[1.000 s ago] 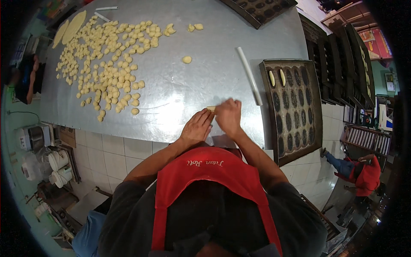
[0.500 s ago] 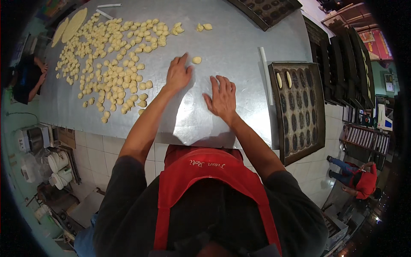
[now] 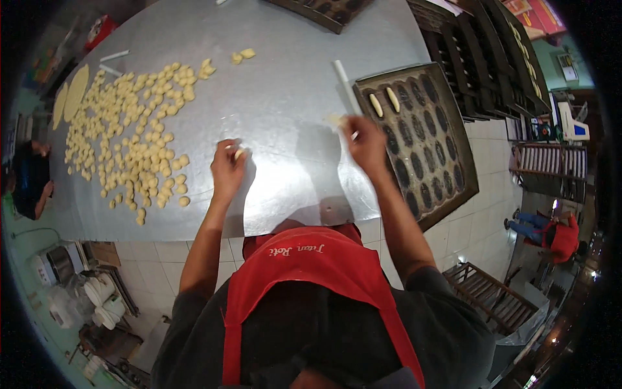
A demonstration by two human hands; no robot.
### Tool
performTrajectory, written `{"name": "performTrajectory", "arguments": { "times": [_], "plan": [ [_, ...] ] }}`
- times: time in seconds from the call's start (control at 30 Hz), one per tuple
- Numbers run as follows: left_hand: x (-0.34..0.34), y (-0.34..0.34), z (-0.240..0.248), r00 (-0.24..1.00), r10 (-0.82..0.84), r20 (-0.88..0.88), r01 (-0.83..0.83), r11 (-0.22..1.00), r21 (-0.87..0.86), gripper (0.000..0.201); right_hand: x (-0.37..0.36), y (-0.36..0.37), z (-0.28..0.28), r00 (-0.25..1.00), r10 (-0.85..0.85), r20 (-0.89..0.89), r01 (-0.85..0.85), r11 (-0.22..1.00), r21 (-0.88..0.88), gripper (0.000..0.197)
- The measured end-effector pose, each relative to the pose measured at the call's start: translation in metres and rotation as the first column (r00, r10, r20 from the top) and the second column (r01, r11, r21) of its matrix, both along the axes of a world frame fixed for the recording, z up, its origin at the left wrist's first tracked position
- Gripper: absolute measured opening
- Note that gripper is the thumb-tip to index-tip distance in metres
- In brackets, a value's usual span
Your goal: The person shapes small balls of dough into elongated rolls using a white rolling pin on a stainless steel table. They place the shaped rolls into a metal baking tray and stack the filled tray onto a rack. The person repeats this process with multiple dough balls throughout the clip.
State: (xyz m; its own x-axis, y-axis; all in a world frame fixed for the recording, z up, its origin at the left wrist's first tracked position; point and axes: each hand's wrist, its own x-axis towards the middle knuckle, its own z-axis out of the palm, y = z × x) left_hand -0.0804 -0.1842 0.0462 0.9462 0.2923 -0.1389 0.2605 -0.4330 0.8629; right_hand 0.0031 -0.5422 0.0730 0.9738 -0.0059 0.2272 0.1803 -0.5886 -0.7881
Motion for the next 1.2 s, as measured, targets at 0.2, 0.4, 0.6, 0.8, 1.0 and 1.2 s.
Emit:
{"name": "performTrajectory", "arguments": {
  "times": [0.2, 0.4, 0.6, 0.8, 1.0, 1.2],
  "plan": [
    [-0.055, -0.021, -0.008, 0.993, 0.116, 0.001, -0.113, 0.966, -0.234, 0.024, 0.119, -0.141, 0.034, 0.897, -0.338, 0.283, 0.304, 0.939, 0.159, 0.041],
    [-0.051, -0.073, -0.016, 0.989, 0.147, 0.009, -0.139, 0.951, -0.275, 0.027, 0.09, -0.138, -0.018, 0.981, -0.071, 0.18, 0.159, 0.826, -0.541, 0.043],
    [-0.001, -0.126, -0.006, 0.96, -0.231, 0.156, 0.185, 0.946, 0.267, 0.043, 0.042, 0.005, -0.046, 0.976, 0.057, 0.208, 0.058, 0.86, -0.507, 0.039],
    [-0.042, -0.113, 0.01, 0.883, -0.462, 0.086, 0.314, 0.715, 0.624, 0.065, -0.033, 0.008, -0.057, 0.941, 0.338, 0.014, -0.305, 0.865, -0.398, 0.035],
    [0.033, -0.075, -0.022, 0.954, -0.297, 0.024, 0.193, 0.677, 0.71, 0.081, -0.01, 0.059, -0.048, 0.797, 0.574, 0.187, -0.499, 0.8, -0.333, 0.035],
    [-0.011, -0.079, -0.023, 0.916, -0.4, 0.0, 0.276, 0.631, 0.725, 0.078, -0.06, 0.056, -0.046, 0.894, 0.441, 0.085, -0.394, 0.861, -0.322, 0.046]
  ]
}}
